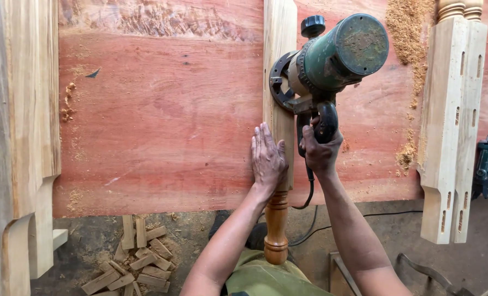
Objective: Shape and sand wooden furniture legs using a wood router and angle grinder
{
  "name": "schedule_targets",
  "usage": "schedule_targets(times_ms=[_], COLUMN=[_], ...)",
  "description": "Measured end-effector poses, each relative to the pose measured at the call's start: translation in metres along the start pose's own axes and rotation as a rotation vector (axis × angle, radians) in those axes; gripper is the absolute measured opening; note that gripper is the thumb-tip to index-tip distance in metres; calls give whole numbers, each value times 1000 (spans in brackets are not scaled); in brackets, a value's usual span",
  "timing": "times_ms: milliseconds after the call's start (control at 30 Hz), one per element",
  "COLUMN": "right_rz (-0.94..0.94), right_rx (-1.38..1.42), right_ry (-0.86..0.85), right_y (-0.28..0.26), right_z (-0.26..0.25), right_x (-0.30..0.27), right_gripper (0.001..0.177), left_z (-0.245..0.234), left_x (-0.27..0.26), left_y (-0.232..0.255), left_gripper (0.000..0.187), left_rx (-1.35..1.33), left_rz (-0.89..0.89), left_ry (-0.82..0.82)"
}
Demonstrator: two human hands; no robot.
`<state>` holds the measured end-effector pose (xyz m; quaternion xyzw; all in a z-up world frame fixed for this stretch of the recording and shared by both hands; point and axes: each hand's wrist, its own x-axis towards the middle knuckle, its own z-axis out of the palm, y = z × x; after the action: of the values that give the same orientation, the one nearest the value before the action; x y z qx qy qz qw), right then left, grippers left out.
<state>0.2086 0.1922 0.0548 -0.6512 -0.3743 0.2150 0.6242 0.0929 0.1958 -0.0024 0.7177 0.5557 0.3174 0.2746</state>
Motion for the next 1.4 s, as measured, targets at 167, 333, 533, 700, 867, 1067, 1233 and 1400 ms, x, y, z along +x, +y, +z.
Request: schedule_targets(times_ms=[167, 333, 533, 700, 867, 1067, 1233, 1400], right_rz=[-13, -29, -53, -87, -111, -129, -161, -165], right_rx=[7, 27, 10, 16, -4, 2, 13, 47], right_ry=[-16, -23, -51, -72, -98, -108, -102, -109], right_y=[-4, -3, -2, 1, 2, 2, 8, 12], right_z=[8, 16, 21, 25, 28, 36, 42, 44], right_x=[17, 33, 51, 66, 82, 97, 115, 131], right_gripper=[10, 10, 8, 10, 9, 10, 11, 12], left_z=[-5, -26, -38, -39, -38, -43, -39, -37], left_x=[0, 4, 11, 11, 10, 10, 10, 9], left_y=[4, 21, 27, 26, 27, 29, 27, 25], left_gripper=[77, 115, 125, 119, 119, 119, 117, 117], left_rx=[43, 3, -19, -77, -63, -64, -100, -79], left_rz=[11, -38, -80, -89, -85, -93, -91, -88], left_ry=[5, -35, -104, -158, -119, -117, -102, -98])
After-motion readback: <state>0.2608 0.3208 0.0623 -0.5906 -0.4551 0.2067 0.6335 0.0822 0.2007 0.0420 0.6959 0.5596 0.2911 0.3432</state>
